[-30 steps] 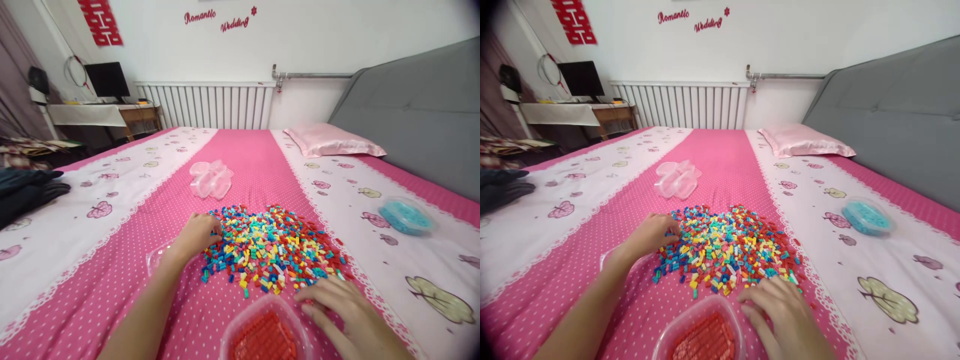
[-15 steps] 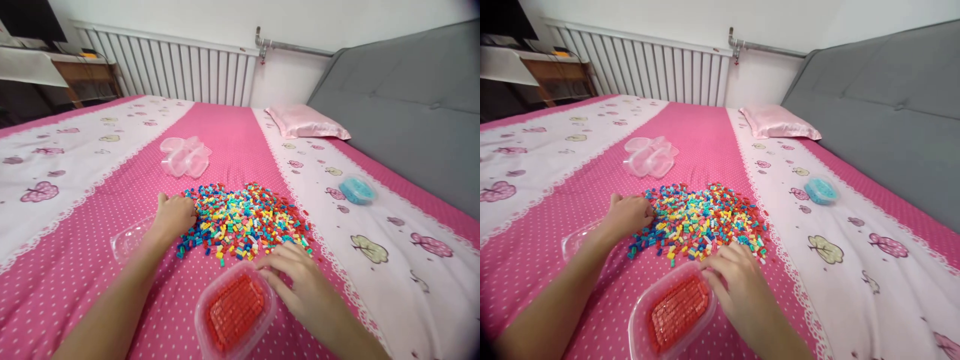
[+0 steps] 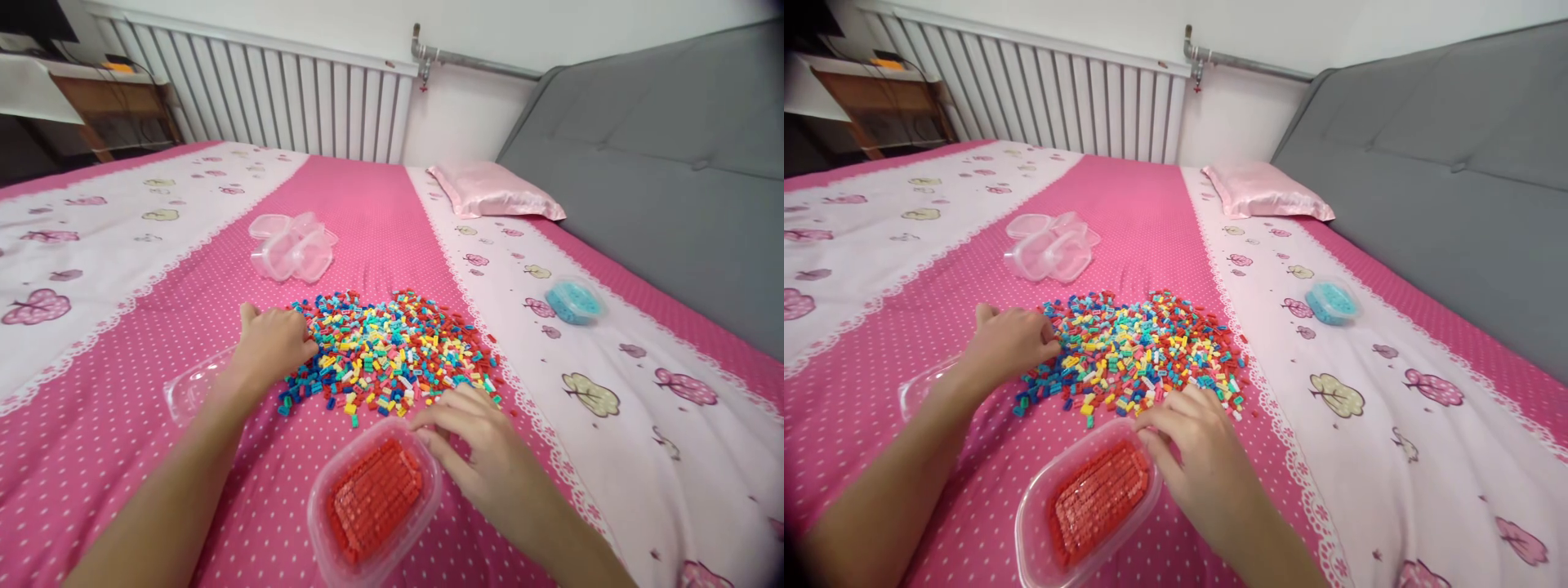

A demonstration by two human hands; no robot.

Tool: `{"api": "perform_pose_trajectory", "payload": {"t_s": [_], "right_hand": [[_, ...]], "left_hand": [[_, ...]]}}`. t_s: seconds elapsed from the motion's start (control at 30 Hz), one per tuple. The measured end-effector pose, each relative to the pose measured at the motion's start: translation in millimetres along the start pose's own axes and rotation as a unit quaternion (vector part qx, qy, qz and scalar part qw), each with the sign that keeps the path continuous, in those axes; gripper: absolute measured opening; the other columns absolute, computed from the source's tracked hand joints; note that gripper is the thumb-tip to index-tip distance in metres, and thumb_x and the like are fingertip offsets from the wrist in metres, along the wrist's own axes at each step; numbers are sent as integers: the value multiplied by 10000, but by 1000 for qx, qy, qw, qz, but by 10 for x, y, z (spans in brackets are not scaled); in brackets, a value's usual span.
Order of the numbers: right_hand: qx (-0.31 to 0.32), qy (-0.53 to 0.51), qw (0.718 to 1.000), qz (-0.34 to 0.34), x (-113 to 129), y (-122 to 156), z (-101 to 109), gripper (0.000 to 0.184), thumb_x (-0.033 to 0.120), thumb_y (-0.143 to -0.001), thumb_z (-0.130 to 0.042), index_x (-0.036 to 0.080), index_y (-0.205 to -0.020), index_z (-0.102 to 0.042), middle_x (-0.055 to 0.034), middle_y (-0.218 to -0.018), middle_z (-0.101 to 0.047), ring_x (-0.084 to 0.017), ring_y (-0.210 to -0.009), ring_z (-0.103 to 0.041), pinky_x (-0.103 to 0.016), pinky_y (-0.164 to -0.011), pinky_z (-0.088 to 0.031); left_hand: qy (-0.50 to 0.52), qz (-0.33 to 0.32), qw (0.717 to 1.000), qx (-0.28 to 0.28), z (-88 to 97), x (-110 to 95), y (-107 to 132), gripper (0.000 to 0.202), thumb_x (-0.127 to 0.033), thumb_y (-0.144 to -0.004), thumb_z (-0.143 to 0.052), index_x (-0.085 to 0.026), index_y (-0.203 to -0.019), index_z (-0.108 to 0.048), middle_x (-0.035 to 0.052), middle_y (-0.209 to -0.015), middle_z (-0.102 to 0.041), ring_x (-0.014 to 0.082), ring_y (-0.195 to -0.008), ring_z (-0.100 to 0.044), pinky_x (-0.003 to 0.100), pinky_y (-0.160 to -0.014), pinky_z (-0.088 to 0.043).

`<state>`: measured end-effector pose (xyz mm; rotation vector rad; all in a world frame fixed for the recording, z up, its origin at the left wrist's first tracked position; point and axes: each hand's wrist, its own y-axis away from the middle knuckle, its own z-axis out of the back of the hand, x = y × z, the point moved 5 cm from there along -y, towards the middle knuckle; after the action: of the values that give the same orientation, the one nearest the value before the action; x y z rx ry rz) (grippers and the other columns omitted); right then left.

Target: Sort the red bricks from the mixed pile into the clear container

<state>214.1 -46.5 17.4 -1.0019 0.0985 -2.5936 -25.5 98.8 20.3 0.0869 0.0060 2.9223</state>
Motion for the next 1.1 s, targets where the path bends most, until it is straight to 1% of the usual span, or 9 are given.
{"api": "perform_pose_trajectory", "payload": {"t_s": [0.07,0.17,0.27,0.33,0.5,0.67,0.83,0.93,1.1], "right_hand": [[-10,1,1000,5,11,-4,23,154,196,-986,-614,268,-944,-744,2,-860,-701,-221,-870,-595,-396,-809,-455],[-49,-7,999,22,58,-12,70,164,195,-993,-596,266,-1013,-743,-6,-900,-701,-205,-880,-627,-365,-791,-495],[-94,-13,993,67,161,-12,72,190,174,-986,-598,243,-1112,-722,-23,-973,-713,-190,-924,-661,-336,-811,-533],[-116,-16,988,97,243,0,34,191,161,-971,-626,235,-1122,-716,-22,-988,-733,-183,-928,-675,-321,-820,-542],[-160,-34,979,123,386,50,-52,101,126,-928,-692,219,-946,-724,13,-871,-755,-155,-809,-688,-278,-759,-535],[-138,3,983,118,374,52,-66,100,120,-928,-694,216,-908,-717,16,-850,-741,-152,-784,-667,-279,-729,-514],[-121,99,982,106,317,40,-60,127,105,-926,-672,218,-880,-706,-24,-863,-655,-186,-820,-591,-323,-728,-462],[-102,180,973,103,321,27,-78,124,141,-940,-655,221,-856,-698,-39,-847,-579,-202,-819,-518,-344,-721,-418],[-66,244,962,100,347,-26,-199,155,137,-906,-697,241,-792,-693,-21,-819,-531,-198,-810,-471,-349,-728,-351]], "left_hand": [[42,-29,999,8,77,-54,24,222,-283,-810,-521,-173,-737,-699,109,-793,-753,311,-811,-691,488,-883,-404],[132,-131,980,65,158,-278,135,168,-263,-789,-564,-204,-796,-721,-1,-781,-749,175,-744,-672,294,-771,-458],[311,-280,898,135,216,-613,358,129,-170,-723,-588,-185,-773,-705,-29,-741,-723,122,-689,-638,214,-657,-457],[389,-334,844,160,237,-771,495,148,-118,-690,-594,-175,-778,-699,-31,-728,-708,117,-673,-626,208,-640,-462],[428,-383,793,202,215,-916,638,192,-65,-672,-610,-177,-796,-705,-37,-736,-690,124,-708,-622,220,-697,-490],[444,-388,775,227,180,-927,606,175,-74,-714,-610,-163,-818,-718,-24,-749,-713,120,-684,-609,220,-668,-485],[419,-379,797,215,146,-925,561,190,-70,-744,-629,-156,-855,-757,-16,-734,-730,113,-658,-627,201,-619,-460],[412,-374,806,203,183,-815,499,99,-171,-831,-663,-158,-845,-761,0,-728,-741,117,-662,-646,195,-612,-461],[436,-326,817,188,162,-565,333,168,-263,-906,-638,-161,-837,-753,17,-721,-752,127,-640,-664,198,-595,-467]]}}
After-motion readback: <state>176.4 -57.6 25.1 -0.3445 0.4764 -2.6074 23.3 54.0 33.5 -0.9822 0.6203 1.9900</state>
